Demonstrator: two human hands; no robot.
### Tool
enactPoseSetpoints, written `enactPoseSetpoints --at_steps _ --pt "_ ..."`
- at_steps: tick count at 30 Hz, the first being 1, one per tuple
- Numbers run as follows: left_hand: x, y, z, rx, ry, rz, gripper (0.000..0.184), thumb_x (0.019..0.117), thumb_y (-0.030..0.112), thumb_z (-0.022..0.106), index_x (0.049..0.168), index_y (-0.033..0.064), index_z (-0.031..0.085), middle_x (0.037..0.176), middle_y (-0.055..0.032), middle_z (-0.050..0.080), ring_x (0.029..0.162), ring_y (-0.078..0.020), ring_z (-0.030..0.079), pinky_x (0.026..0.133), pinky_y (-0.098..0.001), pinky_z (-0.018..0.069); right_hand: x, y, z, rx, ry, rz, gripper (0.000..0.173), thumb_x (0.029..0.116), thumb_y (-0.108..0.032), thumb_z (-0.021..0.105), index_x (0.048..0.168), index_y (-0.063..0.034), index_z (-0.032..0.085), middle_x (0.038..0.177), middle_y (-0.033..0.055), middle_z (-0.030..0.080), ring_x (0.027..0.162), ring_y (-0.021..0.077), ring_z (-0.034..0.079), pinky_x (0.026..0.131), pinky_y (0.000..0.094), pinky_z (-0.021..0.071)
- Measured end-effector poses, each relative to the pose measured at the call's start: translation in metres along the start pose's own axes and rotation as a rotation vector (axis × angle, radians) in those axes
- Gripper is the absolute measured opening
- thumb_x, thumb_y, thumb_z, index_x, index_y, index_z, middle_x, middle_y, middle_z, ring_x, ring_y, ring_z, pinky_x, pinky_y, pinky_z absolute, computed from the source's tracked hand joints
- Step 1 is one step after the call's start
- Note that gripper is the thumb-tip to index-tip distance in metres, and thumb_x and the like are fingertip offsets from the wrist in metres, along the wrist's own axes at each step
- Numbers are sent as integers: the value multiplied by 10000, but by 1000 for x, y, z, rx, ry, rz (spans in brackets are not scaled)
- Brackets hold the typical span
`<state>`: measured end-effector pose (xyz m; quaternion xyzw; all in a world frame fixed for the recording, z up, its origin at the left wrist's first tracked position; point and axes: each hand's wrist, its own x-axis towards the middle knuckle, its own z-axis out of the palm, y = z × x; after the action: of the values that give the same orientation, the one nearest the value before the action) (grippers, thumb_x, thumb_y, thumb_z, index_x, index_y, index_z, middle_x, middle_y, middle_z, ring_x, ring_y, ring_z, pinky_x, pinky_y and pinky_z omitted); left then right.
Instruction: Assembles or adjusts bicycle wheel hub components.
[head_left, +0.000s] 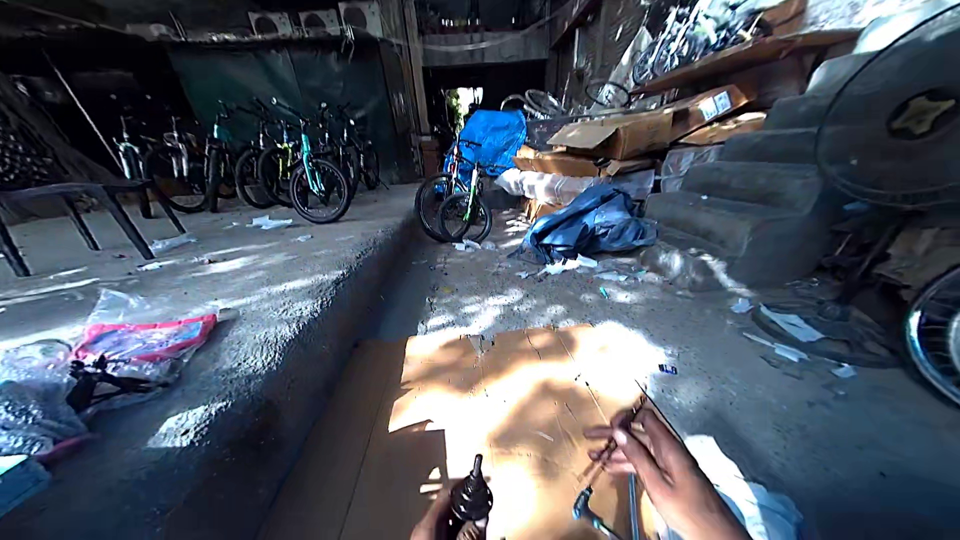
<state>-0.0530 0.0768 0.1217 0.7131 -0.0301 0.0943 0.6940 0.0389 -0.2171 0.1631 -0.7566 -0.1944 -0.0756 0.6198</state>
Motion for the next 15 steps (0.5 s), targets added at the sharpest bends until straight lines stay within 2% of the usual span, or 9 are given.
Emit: enactPoseSetpoints --at_steps 2,4,10,12,15 --pt "-14 -5 -2 -36 35 -36 390 963 58 621 1321 -71 538 1061 -113 711 909 -176 705 834 -369 607 1 -35 28 217 -78 -153 204 1090 -163 429 1238 -31 480 1125 167 738 924 346 761 791 460 670" --pt "-19 -19 0 -99 102 -53 409 924 65 635 1305 -61 555 1078 -108 717 949 -176 710 864 -359 608 -3 -53 56 285 -129 -236 180 1099 -151 427 1226 -39 490 1078 179 739 928 354 755 827 470 661" --pt "-13 -36 7 -215 121 28 410 913 107 686 1266 -77 588 1072 -135 720 946 -200 713 869 -357 608 -8 -44 102 44 -181 -328 147 1096 -146 468 1178 -63 558 1031 15 755 926 154 752 840 349 657" --pt "-13 -38 5 -221 115 40 391 914 88 674 1255 -82 588 1057 -137 718 924 -198 712 847 -352 611 -11 -33 106 29 -231 -334 164 1101 -162 464 1183 -51 554 1035 10 738 936 133 738 843 334 648" --pt "-14 -40 3 -206 103 34 377 912 74 673 1249 -78 597 1070 -132 725 948 -193 717 877 -344 608 -16 -23 112 73 -241 -334 164 1100 -143 465 1194 -35 546 1066 33 738 968 149 738 865 339 645"
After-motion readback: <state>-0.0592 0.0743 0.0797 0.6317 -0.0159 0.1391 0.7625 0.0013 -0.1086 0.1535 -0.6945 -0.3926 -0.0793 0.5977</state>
